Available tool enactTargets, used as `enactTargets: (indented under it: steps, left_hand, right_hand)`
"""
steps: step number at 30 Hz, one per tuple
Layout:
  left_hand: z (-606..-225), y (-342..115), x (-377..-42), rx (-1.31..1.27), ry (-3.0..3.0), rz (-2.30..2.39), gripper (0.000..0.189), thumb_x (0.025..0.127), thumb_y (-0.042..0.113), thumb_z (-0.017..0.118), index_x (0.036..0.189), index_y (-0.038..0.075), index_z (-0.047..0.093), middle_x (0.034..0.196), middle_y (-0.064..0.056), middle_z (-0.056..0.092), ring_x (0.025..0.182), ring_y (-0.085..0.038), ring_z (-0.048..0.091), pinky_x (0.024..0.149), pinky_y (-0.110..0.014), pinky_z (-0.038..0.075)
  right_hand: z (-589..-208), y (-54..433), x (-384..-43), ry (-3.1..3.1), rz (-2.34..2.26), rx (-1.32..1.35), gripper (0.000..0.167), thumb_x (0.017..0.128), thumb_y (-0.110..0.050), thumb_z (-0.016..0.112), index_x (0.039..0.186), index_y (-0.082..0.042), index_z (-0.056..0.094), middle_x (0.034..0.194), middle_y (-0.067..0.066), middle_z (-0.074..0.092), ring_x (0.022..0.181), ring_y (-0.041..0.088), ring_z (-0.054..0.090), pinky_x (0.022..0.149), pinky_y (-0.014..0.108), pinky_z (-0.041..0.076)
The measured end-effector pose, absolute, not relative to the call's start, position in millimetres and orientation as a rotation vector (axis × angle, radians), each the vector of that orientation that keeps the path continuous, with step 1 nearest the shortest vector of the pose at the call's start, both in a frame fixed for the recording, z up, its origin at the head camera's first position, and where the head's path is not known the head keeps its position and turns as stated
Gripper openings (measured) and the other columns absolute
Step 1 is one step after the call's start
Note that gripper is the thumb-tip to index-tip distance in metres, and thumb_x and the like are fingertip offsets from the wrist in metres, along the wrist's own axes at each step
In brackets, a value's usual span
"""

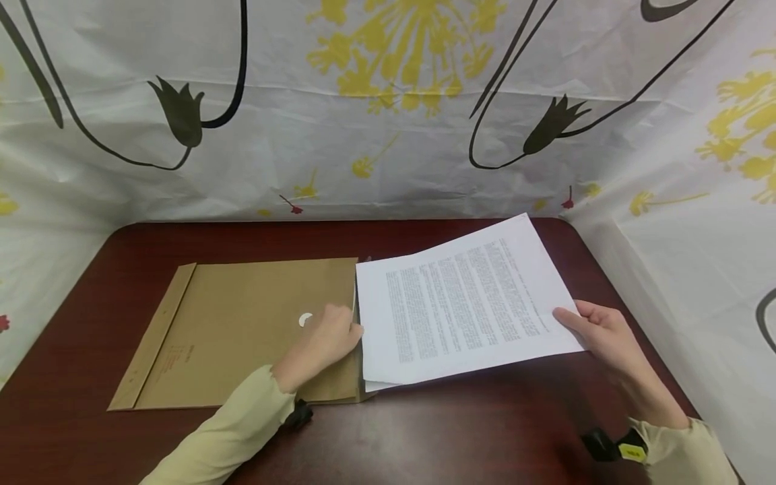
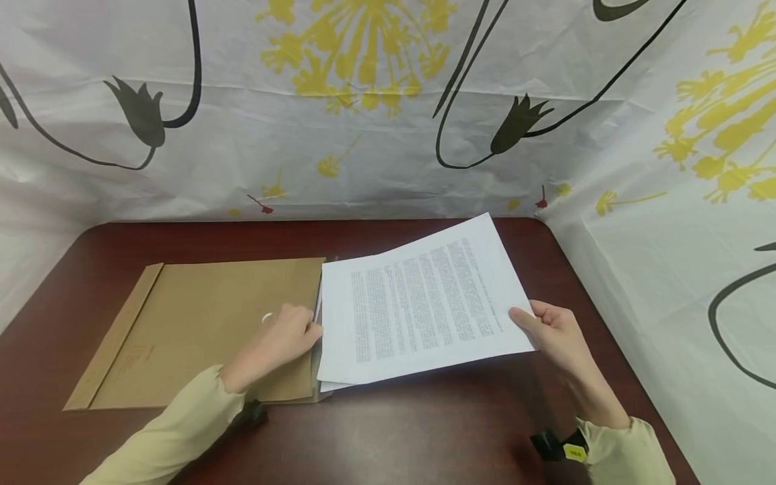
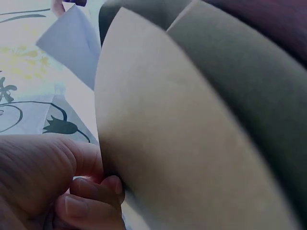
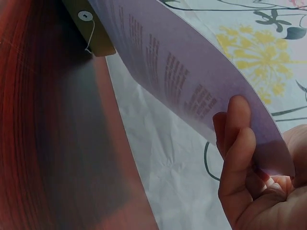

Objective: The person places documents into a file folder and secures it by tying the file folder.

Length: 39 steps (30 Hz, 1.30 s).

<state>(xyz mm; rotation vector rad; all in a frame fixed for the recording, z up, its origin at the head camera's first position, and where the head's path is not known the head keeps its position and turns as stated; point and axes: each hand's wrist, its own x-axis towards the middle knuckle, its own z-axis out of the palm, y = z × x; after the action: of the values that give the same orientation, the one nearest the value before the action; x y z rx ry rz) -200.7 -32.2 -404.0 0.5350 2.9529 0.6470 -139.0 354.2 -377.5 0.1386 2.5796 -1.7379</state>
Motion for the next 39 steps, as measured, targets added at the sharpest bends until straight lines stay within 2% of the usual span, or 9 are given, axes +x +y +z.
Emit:
enactTargets:
  steps: [3, 5, 7, 11, 14, 22, 32, 39]
  left_hand:
    - [-403, -33, -199, 0.571, 2.989, 0.641, 0.038, 0.075, 0.002, 0.051, 0.05, 0.015, 0.025, 0.051, 0.006, 0.017, 0.046, -0.008, 0.017, 0.04, -0.02, 0.016]
    - [-402, -34, -198, 0.596, 3.011, 0.642, 0.039, 0.074, 0.001, 0.051, 0.05, 0.015, 0.024, 0.051, 0.006, 0.016, 0.046, -0.007, 0.016, 0.039, -0.019, 0.016]
    - [-401, -34, -198, 0.603, 3.026, 0.65, 0.039, 0.074, 0.001, 0.052, 0.05, 0.016, 0.024, 0.05, 0.006, 0.016, 0.046, -0.007, 0.017, 0.039, -0.019, 0.016]
    - [-399, -34, -197, 0.593, 3.056, 0.657, 0.039, 0.075, 0.002, 0.053, 0.051, 0.016, 0.025, 0.05, 0.006, 0.018, 0.046, -0.007, 0.018, 0.039, -0.019, 0.018]
    - [-396, -34, -196, 0.601, 3.081, 0.639, 0.039, 0.075, 0.002, 0.052, 0.052, 0.015, 0.025, 0.051, 0.005, 0.019, 0.046, -0.008, 0.019, 0.039, -0.02, 0.018]
    - [-396, -31, -196, 0.625, 3.129, 0.572, 0.039, 0.073, 0.003, 0.053, 0.05, 0.016, 0.025, 0.051, 0.005, 0.02, 0.046, -0.009, 0.021, 0.038, -0.021, 0.02]
    - [-400, -32, -198, 0.673, 3.091, 0.637, 0.038, 0.072, 0.001, 0.053, 0.051, 0.016, 0.024, 0.051, 0.006, 0.019, 0.046, -0.007, 0.018, 0.038, -0.019, 0.017]
    - [-399, -32, -198, 0.667, 3.064, 0.638, 0.036, 0.073, 0.003, 0.053, 0.051, 0.015, 0.026, 0.052, 0.004, 0.02, 0.047, -0.009, 0.021, 0.04, -0.021, 0.02]
  right_hand:
    - [-377, 351, -142, 2.592, -1.715, 0.134, 0.029, 0.095, -0.018, 0.054, 0.106, 0.009, 0.06, 0.079, -0.008, 0.07, 0.064, 0.015, 0.068, 0.055, 0.027, 0.054]
    - [-377, 350, -143, 2.591, -1.707, 0.144, 0.033, 0.095, -0.017, 0.054, 0.107, 0.014, 0.058, 0.078, -0.008, 0.07, 0.063, 0.014, 0.067, 0.054, 0.027, 0.053]
    - [-376, 350, -143, 2.578, -1.718, 0.162, 0.029, 0.095, -0.016, 0.054, 0.105, 0.011, 0.06, 0.077, -0.007, 0.069, 0.063, 0.014, 0.067, 0.053, 0.027, 0.053]
    - [-371, 353, -142, 2.447, -1.85, 0.182, 0.014, 0.094, -0.014, 0.055, 0.093, -0.01, 0.068, 0.076, -0.005, 0.07, 0.062, 0.014, 0.067, 0.052, 0.028, 0.053]
    - [-366, 355, -141, 2.28, -2.015, 0.151, 0.02, 0.094, -0.011, 0.055, 0.086, -0.02, 0.071, 0.077, -0.001, 0.071, 0.061, 0.014, 0.067, 0.05, 0.027, 0.053]
    - [-348, 358, -141, 2.0, -2.276, -0.016, 0.029, 0.095, 0.001, 0.047, 0.092, -0.011, 0.073, 0.083, 0.005, 0.072, 0.065, 0.016, 0.069, 0.051, 0.028, 0.053]
    - [-329, 345, -149, 2.261, -2.071, -0.01, 0.016, 0.093, -0.01, 0.056, 0.095, -0.016, 0.07, 0.081, 0.004, 0.072, 0.062, 0.017, 0.068, 0.049, 0.028, 0.052]
    - [-339, 332, -164, 2.388, -1.984, -0.062, 0.016, 0.093, -0.011, 0.057, 0.094, -0.021, 0.07, 0.08, -0.002, 0.071, 0.062, 0.013, 0.067, 0.051, 0.025, 0.052]
